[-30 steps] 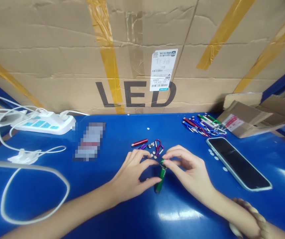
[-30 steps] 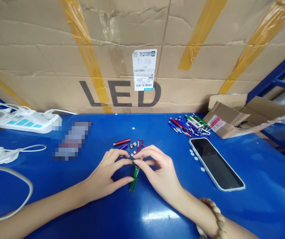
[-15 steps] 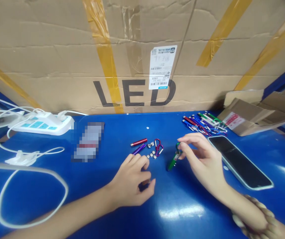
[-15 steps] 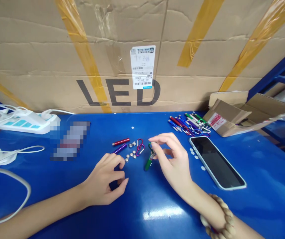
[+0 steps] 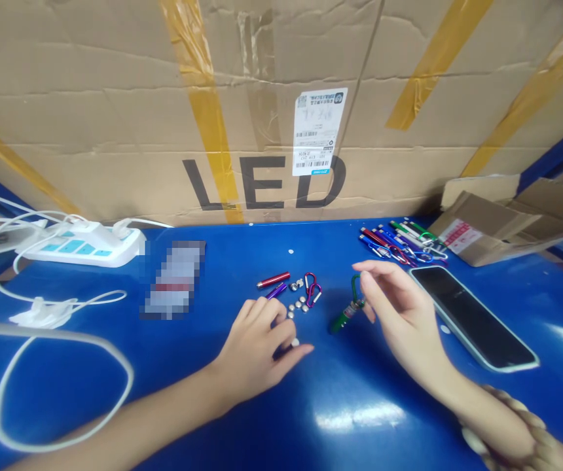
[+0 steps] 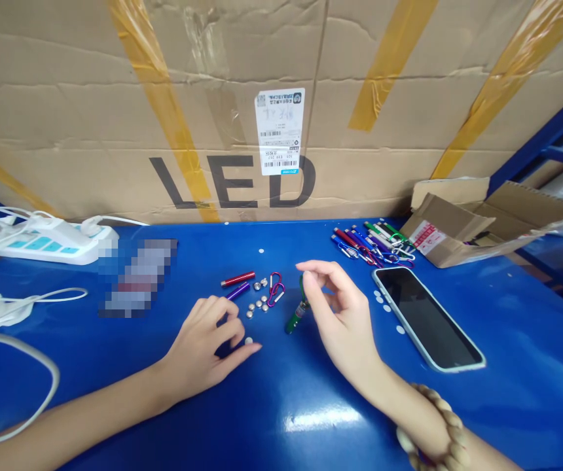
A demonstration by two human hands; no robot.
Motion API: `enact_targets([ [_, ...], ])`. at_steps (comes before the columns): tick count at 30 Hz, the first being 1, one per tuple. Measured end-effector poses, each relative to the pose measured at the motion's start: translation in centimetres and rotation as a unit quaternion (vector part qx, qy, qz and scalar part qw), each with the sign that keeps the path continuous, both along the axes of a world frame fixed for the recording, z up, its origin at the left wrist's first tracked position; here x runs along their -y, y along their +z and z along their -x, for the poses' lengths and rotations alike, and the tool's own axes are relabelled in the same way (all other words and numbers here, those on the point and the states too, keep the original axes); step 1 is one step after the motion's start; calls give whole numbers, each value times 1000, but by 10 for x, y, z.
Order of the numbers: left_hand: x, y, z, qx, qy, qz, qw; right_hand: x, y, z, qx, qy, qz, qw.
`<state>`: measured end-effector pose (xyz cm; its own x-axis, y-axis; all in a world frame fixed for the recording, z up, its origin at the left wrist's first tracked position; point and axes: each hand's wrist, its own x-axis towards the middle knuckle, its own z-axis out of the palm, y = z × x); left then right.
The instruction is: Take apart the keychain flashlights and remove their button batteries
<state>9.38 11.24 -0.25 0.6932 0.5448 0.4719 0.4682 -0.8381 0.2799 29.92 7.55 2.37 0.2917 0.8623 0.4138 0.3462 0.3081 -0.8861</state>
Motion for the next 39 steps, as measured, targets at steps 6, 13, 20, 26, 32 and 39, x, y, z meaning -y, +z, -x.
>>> enact_targets([
  [6, 0, -4, -2, -8, -49, 35, 998, -1, -1, 1, -158, 62, 48, 984],
  [13, -3, -7, -3, -20, 25, 27, 999, -2, 2, 2, -240, 110, 45, 963],
  [20, 1, 5, 2, 27, 17, 125, 992, 1, 4, 4, -278, 221, 117, 928],
  [26, -2, 4, 3, 45, -85, 98, 991, 5, 0, 12, -234, 334, 191, 893],
  [32, -5, 5, 4, 105, -63, 139, 983, -1, -2, 11, -146, 258, 161, 941],
  [39, -5, 3, 3, 77, -27, 123, 989, 5, -7, 14, 70, 261, 100, 957],
])
